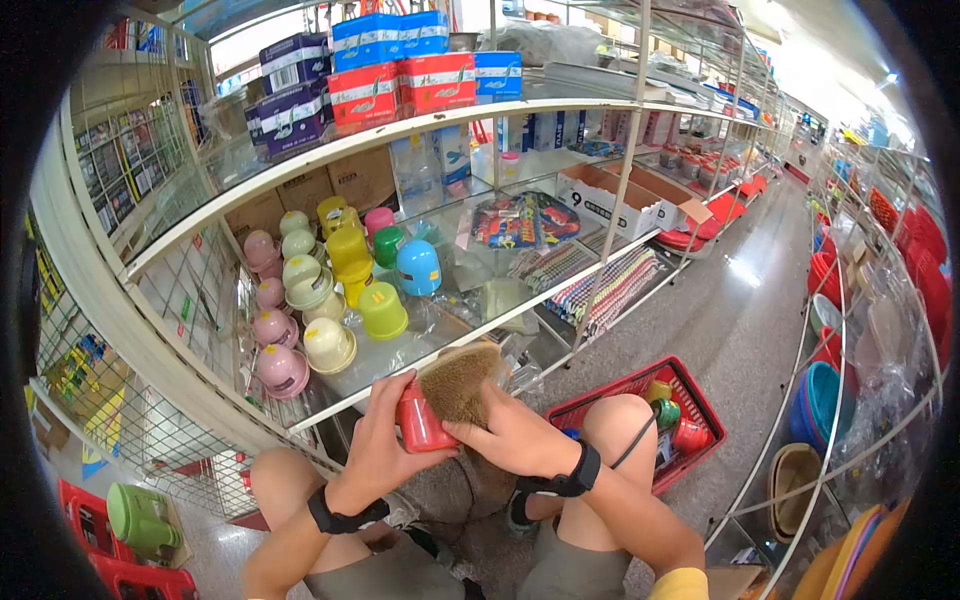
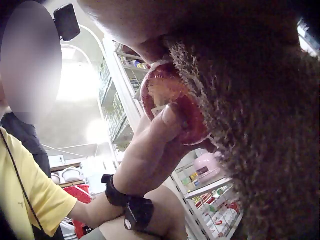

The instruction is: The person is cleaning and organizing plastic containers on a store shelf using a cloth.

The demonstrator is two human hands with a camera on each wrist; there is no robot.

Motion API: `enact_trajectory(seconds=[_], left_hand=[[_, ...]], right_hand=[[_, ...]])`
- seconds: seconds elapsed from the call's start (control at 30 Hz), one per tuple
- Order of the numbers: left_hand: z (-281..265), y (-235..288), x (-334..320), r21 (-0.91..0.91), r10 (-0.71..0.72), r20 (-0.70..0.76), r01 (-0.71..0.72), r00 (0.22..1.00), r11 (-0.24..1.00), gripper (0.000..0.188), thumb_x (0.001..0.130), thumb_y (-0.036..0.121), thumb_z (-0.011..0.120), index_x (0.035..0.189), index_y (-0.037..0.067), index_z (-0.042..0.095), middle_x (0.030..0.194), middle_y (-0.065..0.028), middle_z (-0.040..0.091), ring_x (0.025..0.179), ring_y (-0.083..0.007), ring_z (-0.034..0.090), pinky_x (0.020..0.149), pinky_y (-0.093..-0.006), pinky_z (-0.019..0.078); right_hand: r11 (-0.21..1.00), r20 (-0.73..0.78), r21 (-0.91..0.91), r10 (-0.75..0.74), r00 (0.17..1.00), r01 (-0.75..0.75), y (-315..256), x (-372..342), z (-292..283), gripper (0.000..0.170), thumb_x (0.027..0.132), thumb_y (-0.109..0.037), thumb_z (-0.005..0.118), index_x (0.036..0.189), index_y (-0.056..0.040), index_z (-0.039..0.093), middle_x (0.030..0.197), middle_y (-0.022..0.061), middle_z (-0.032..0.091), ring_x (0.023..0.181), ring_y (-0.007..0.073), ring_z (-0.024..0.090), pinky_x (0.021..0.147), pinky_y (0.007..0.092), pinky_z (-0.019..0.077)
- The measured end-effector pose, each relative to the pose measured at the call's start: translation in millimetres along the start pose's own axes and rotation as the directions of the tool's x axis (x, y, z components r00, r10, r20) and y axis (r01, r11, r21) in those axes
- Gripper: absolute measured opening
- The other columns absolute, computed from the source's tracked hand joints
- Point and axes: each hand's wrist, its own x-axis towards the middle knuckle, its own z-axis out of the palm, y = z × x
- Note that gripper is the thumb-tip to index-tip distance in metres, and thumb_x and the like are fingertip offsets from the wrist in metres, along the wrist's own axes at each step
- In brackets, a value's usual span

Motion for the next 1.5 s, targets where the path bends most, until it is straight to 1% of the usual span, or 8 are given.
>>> enact_trajectory(seconds=[0.17,0.37,0.73,0.83,1.0,1.1,1.27,1.5], left_hand=[[2.9,-5.0,-2.6,0.007,0.025,0.02,-0.025,0.999,1.0,0.09,0.063,0.031,0.086,0.133,0.002,0.038,0.118,-0.0163,0.048,0.1,-0.0369,0.059,0.077,-0.0416,0.0537],[5.6,-2.4,-7.3,-0.023,0.02,0.019,-0.02,1.0,1.0,0.09,0.061,0.032,0.087,0.132,0.002,0.039,0.117,-0.0163,0.048,0.099,-0.0366,0.059,0.075,-0.0414,0.0539],[1.5,-2.5,-1.6,-0.14,0.065,-0.016,-0.067,0.998,0.988,0.098,0.059,0.026,0.09,0.135,0.003,0.034,0.12,-0.0178,0.046,0.106,-0.0335,0.055,0.086,-0.0396,0.049],[2.7,-6.8,-0.5,-0.219,-0.016,0.039,0.024,0.999,0.975,0.101,0.057,0.022,0.091,0.136,0.004,0.032,0.121,-0.0174,0.045,0.11,-0.031,0.052,0.092,-0.0379,0.0453],[0.8,-8.3,-1.8,-0.287,-0.144,0.165,0.187,0.976,0.939,0.099,0.059,0.021,0.09,0.137,0.004,0.031,0.122,-0.0177,0.044,0.113,-0.0329,0.051,0.094,-0.0381,0.0437],[0.3,-9.3,-2.9,-0.25,-0.142,0.185,0.187,0.972,0.95,0.097,0.06,0.021,0.089,0.136,0.004,0.031,0.122,-0.0172,0.044,0.115,-0.0332,0.05,0.095,-0.0381,0.0433],[-3.0,-16.8,-4.9,-0.235,0.032,0.186,0.013,0.982,0.972,0.09,0.065,0.024,0.084,0.136,0.007,0.032,0.127,-0.0148,0.042,0.112,-0.0397,0.052,0.087,-0.0437,0.0489],[-7.3,-8.3,-6.7,-0.253,-0.033,0.207,0.086,0.978,0.964,0.092,0.06,0.023,0.088,0.133,0.005,0.036,0.122,-0.0164,0.045,0.115,-0.0345,0.05,0.096,-0.0393,0.0438]], right_hand=[[0.988,-0.016,0.144,0.049,0.999,-0.046,-9.8,0.4,-0.3,0.063,0.087,-0.029,0.066,0.13,0.0072,0.037,0.121,0.0267,0.054,0.115,0.035,0.053,0.099,0.0378,0.0405],[0.964,-0.113,0.267,0.027,0.993,0.004,-7.1,1.2,3.4,0.05,0.084,-0.021,0.07,0.122,0.0044,0.049,0.119,0.0218,0.057,0.113,0.0294,0.055,0.096,0.0377,0.0423],[0.84,-0.144,0.543,0.095,0.985,-0.002,-12.3,-10.1,-2.1,0.044,0.096,-0.027,0.055,0.127,0.0036,0.047,0.117,0.0102,0.056,0.109,0.0169,0.05,0.097,0.0339,0.0401],[0.933,-0.101,0.355,-0.024,0.995,0.059,-5.4,-7.8,-1.0,0.046,0.096,-0.029,0.054,0.127,0.0039,0.047,0.118,0.0123,0.057,0.108,0.0185,0.052,0.097,0.035,0.0406],[0.993,-0.039,-0.001,-0.114,0.993,0.114,-10.1,-5.7,1.9,0.043,0.092,-0.026,0.058,0.121,0.0042,0.05,0.115,0.0221,0.059,0.111,0.0345,0.056,0.096,0.0396,0.0423],[0.994,-0.06,-0.076,-0.083,0.995,0.079,-15.9,-2.3,5.3,0.044,0.088,-0.024,0.063,0.122,0.002,0.051,0.115,0.0209,0.059,0.109,0.0337,0.057,0.094,0.0395,0.043],[0.989,-0.134,-0.051,-0.147,0.98,0.142,-22.4,-1.0,5.8,0.048,0.08,-0.022,0.072,0.118,-0.0005,0.055,0.114,0.0203,0.06,0.106,0.0342,0.059,0.091,0.039,0.0449],[1.0,-0.238,-0.02,-0.023,0.971,0.019,-25.6,-1.2,9.7,0.042,0.076,-0.019,0.074,0.111,0.0007,0.06,0.105,0.0188,0.063,0.095,0.0314,0.063,0.085,0.037,0.0479]])
